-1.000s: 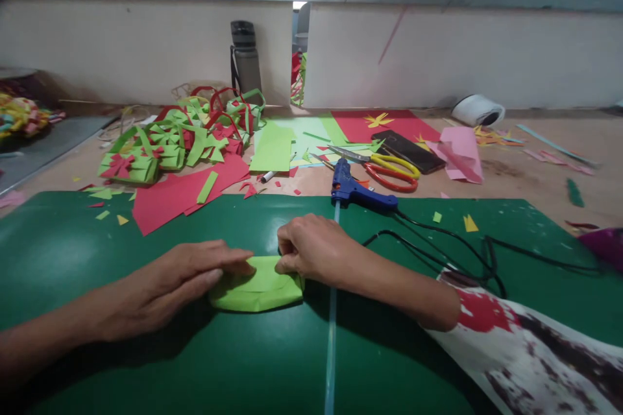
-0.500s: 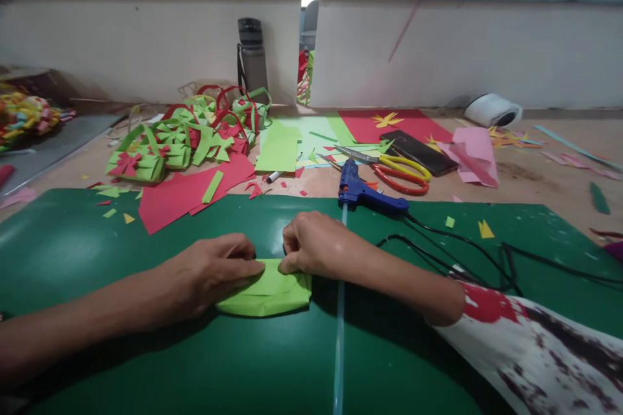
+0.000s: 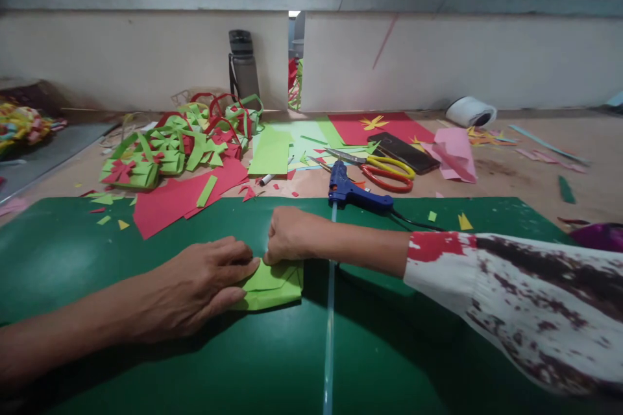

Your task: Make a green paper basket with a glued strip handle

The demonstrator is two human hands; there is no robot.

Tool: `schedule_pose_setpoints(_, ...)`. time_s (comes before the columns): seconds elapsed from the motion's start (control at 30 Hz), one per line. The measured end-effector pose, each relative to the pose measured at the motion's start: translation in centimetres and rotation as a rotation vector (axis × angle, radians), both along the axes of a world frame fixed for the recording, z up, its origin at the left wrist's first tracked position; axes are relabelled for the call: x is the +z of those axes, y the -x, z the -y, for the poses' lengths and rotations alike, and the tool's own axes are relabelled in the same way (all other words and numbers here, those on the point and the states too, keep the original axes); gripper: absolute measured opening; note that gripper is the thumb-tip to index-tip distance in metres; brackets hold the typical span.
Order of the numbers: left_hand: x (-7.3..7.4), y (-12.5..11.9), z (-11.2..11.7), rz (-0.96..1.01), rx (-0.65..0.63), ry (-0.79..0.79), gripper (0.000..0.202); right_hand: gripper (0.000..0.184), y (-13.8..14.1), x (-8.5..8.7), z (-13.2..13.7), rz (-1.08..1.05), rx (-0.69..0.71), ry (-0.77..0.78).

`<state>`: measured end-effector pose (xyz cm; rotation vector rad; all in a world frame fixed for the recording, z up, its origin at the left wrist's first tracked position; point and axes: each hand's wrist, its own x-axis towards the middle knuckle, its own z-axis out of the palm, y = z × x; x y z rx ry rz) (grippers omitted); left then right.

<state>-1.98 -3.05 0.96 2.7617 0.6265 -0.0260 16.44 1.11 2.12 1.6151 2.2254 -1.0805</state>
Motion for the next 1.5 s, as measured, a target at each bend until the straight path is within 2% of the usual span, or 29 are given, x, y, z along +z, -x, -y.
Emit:
schedule_pose_setpoints(0.53, -0.6, 0.4, 0.2, 0.048, 0.007, -0.024, 0.025, 0.021, -2.3, 0.5, 0.0, 0.066, -0.035, 0.056)
schedule_pose_setpoints(0.77, -0.8, 0.5, 0.3, 0.061, 0.003, -0.055, 0.025, 0.019, -2.5, 1.2, -0.1, 0.09, 0.024, 0.075)
schedule_pose_setpoints(1.03, 0.3, 0.7, 0.8, 0.071, 0.008, -0.061, 0.029, 0.016, -3.2, 1.2, 0.0, 0.129, 0.089, 0.027)
schedule_pose_setpoints(1.1, 0.7, 0.8, 0.9, 0.091, 0.034, -0.023, 0.034, 0.014, -3.3, 1.6, 0.4, 0.146, 0.119, -0.049)
schedule_pose_setpoints(1.23, 1.2, 0.9, 0.6, 0.147, 0.174, 0.11, 0.04, 0.016, -3.2, 1.8, 2.5, 0.161, 0.155, -0.324)
schedule_pose_setpoints(1.27, 1.1, 0.9, 0.5, 0.155, 0.211, 0.145, 0.041, 0.019, -3.2, 1.5, 3.1, 0.147, 0.196, -0.377)
schedule_pose_setpoints(1.37, 1.1, 0.2, 0.0, 0.161, 0.313, 0.212, 0.039, 0.038, -3.4, -0.2, 4.8, 0.151, 0.484, -0.592)
schedule_pose_setpoints(1.43, 1.1, -0.5, -0.4, 0.113, 0.404, 0.212, 0.031, 0.047, -3.7, -1.4, 5.3, 0.136, 0.578, -0.706)
schedule_pose_setpoints(1.5, 1.1, -1.5, -0.7, 0.02, 0.518, 0.194, 0.021, 0.047, -3.9, -2.2, 5.5, 0.11, 0.637, -0.77)
